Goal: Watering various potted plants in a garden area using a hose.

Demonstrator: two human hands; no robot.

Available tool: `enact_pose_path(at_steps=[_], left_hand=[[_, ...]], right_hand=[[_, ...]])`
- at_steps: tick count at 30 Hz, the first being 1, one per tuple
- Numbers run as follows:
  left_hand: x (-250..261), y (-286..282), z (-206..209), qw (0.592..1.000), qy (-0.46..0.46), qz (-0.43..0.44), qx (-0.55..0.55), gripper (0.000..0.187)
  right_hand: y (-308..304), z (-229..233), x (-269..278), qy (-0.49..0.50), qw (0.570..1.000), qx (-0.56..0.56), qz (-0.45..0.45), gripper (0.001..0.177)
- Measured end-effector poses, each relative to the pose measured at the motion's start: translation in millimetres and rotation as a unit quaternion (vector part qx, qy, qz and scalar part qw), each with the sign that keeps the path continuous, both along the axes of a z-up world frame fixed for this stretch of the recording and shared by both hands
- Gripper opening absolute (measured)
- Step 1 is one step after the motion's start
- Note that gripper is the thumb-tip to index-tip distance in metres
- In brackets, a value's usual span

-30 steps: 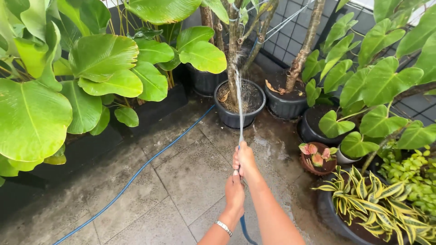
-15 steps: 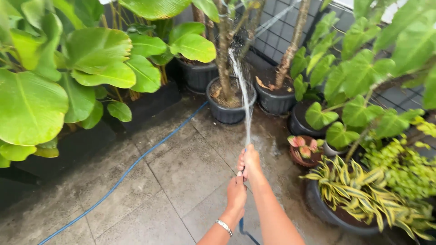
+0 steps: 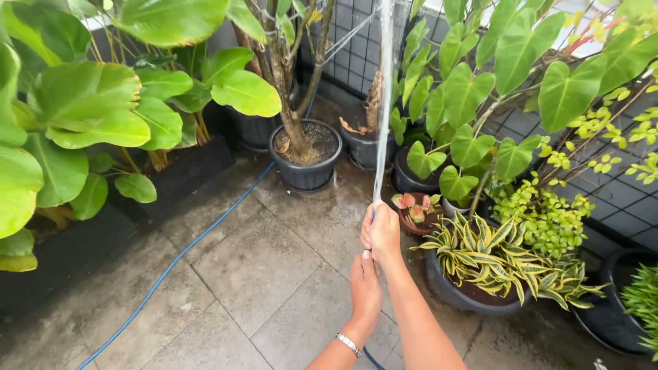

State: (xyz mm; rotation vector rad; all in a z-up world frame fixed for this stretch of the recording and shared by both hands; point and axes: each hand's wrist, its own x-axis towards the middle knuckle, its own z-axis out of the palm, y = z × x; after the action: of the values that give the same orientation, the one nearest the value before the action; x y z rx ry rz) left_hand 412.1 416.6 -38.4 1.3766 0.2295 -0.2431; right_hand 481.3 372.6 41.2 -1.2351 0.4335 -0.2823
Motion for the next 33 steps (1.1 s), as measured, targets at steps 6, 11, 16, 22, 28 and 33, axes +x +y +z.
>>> enact_pose_path(at_steps=[6, 11, 16, 22, 28, 33], left_hand=[[-4.0, 5.0, 7.0, 0.996, -0.082, 0.041, 0.004, 0.039], [-9.1, 14.7, 12.8, 0.992, -0.089, 0.084, -0.022, 0.04], [-15.4, 24.3, 18.3, 0.991, -0.073, 0.099, -0.043, 0.04], [-17.2, 32.7, 4.6, 0.992, -0.033, 0.11, -0.045, 0.039], [-19.1, 44.2, 3.8, 0.991, -0.011, 0.125, -0.043, 0.039], [-13.0, 53.5, -0.1, 0.986, -0.021, 0.161, -0.047, 0.038]], right_hand=[[14.6, 30.8, -16.5, -0.05, 0.997, -0.041, 0.047, 0.025], [33.7, 38.8, -19.6, -0.047, 0.99, -0.082, 0.1, 0.03], [42.9, 33.6, -17.2, -0.016, 0.993, -0.065, 0.1, 0.029], [53.9, 22.8, -15.5, 0.041, 0.991, -0.063, 0.106, 0.024], [69.0, 23.1, -20.3, 0.024, 0.991, -0.048, 0.121, 0.03], [82.0, 14.0, -8.8, 0.015, 0.986, -0.058, 0.153, 0.029]])
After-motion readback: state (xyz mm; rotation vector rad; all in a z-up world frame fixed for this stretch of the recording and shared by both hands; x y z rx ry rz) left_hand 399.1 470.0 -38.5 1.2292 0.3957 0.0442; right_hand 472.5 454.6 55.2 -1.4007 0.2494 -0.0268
